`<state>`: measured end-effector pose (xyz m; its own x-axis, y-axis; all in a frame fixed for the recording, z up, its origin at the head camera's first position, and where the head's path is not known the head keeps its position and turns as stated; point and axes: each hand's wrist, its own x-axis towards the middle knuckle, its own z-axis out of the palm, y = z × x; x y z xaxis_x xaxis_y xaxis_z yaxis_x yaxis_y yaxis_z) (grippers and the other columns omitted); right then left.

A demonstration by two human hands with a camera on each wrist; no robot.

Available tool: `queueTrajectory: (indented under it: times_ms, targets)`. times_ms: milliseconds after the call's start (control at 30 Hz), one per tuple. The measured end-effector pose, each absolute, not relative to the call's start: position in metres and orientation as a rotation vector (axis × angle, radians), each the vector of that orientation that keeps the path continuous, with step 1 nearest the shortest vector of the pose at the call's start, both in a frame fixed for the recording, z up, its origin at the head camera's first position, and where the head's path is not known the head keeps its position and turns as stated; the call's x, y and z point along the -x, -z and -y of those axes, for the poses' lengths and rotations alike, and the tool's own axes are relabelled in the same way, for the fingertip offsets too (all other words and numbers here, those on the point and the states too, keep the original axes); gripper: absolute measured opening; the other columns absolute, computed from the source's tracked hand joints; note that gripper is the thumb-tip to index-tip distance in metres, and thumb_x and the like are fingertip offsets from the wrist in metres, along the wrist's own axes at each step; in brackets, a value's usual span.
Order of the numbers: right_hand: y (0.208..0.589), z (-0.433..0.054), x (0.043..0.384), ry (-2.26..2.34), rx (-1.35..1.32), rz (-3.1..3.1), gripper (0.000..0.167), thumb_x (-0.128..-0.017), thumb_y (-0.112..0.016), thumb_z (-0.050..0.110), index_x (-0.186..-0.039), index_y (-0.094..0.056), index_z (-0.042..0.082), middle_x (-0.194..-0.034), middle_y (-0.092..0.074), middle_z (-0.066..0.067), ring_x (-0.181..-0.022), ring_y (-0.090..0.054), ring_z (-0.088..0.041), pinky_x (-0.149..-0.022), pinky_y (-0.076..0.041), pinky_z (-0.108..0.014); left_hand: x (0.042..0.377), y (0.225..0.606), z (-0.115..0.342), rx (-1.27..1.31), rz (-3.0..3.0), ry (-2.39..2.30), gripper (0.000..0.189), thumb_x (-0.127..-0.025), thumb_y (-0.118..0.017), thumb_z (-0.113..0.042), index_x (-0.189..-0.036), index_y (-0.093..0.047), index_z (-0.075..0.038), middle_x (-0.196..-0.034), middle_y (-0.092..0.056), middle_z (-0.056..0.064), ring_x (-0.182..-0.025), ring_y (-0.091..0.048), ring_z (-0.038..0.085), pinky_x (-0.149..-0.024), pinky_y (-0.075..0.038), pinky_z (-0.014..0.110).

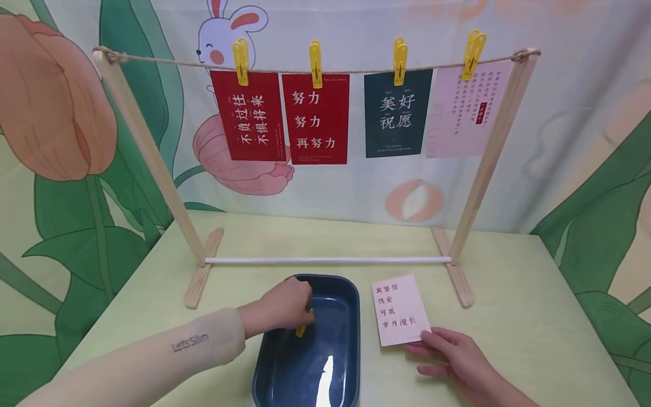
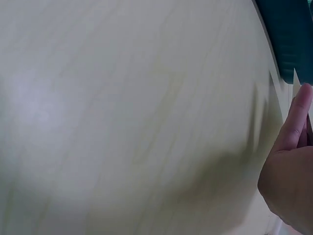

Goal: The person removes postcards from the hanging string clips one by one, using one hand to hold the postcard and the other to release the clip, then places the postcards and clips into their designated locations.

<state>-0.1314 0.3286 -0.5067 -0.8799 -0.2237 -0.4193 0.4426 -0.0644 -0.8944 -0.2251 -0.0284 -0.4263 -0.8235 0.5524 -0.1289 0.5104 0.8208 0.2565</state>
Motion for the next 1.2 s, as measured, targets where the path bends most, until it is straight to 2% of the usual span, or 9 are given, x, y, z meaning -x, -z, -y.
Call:
queueTrajectory:
  times_ms: [267, 400, 633, 867, 1033, 1200]
  targets:
    - [0.515, -0.336, 0.122, 1.939, -0.280, -1.753, 0.054, -0.112, -0.059, 0.024, -0.146, -0.048, -0.016, -0.121, -0.077, -0.019, -0.109, -0.078, -0.020, -0.088, -0.064, -0.040, 0.225, 0.436, 0.024, -0.844, -2.857, -0.167, 0.037, -0.091, -0.078, -0.014, -0.060, -0.059, -0.011, -0.050, -0.053, -0.001, -0.047, -0.055, 0.013, -0.051, -0.051, 0.026]
    - [0.518, -0.341, 0.115, 1.913, -0.306, -1.738, 0.052, -0.112, -0.059, 0.025, -0.143, -0.051, -0.015, -0.119, -0.078, -0.019, -0.109, -0.078, -0.023, -0.089, -0.064, -0.041, 0.224, 0.438, 0.022, -0.856, -2.872, -0.145, 0.037, -0.090, -0.078, -0.014, -0.059, -0.060, -0.011, -0.050, -0.054, -0.002, -0.048, -0.057, 0.014, -0.055, -0.055, 0.028]
    - [0.518, -0.347, 0.106, 1.831, -0.349, -1.780, 0.054, -0.114, -0.053, 0.028, -0.144, -0.051, -0.017, -0.121, -0.077, -0.020, -0.109, -0.078, -0.025, -0.090, -0.064, -0.043, 0.221, 0.438, 0.019, -0.927, -2.912, -0.042, 0.030, -0.093, -0.072, -0.009, -0.063, -0.067, -0.009, -0.054, -0.058, 0.000, -0.051, -0.061, 0.014, -0.053, -0.055, 0.026]
    - [0.513, -0.343, 0.103, 1.820, -0.383, -1.788, 0.052, -0.113, -0.056, 0.027, -0.144, -0.051, -0.015, -0.120, -0.078, -0.020, -0.107, -0.078, -0.026, -0.089, -0.064, -0.043, 0.222, 0.444, 0.020, -1.005, -2.980, 0.040, 0.022, -0.093, -0.072, -0.011, -0.072, -0.074, -0.006, -0.062, -0.065, 0.004, -0.058, -0.066, 0.017, -0.056, -0.058, 0.029]
    - [0.512, -0.340, 0.102, 1.813, -0.364, -1.782, 0.056, -0.112, -0.059, 0.027, -0.145, -0.048, -0.017, -0.122, -0.077, -0.020, -0.109, -0.078, -0.026, -0.090, -0.064, -0.044, 0.223, 0.443, 0.021, -1.033, -2.986, 0.043, 0.020, -0.092, -0.074, -0.009, -0.072, -0.074, -0.005, -0.063, -0.065, 0.004, -0.058, -0.066, 0.016, -0.056, -0.058, 0.029]
    - [0.511, -0.340, 0.102, 1.759, -0.369, -1.798, 0.055, -0.113, -0.056, 0.029, -0.143, -0.051, -0.016, -0.121, -0.077, -0.021, -0.109, -0.078, -0.029, -0.090, -0.063, -0.043, 0.224, 0.440, 0.021, -1.031, -3.005, 0.027, 0.020, -0.091, -0.073, -0.007, -0.071, -0.072, -0.005, -0.062, -0.065, 0.005, -0.060, -0.069, 0.019, -0.058, -0.059, 0.031]
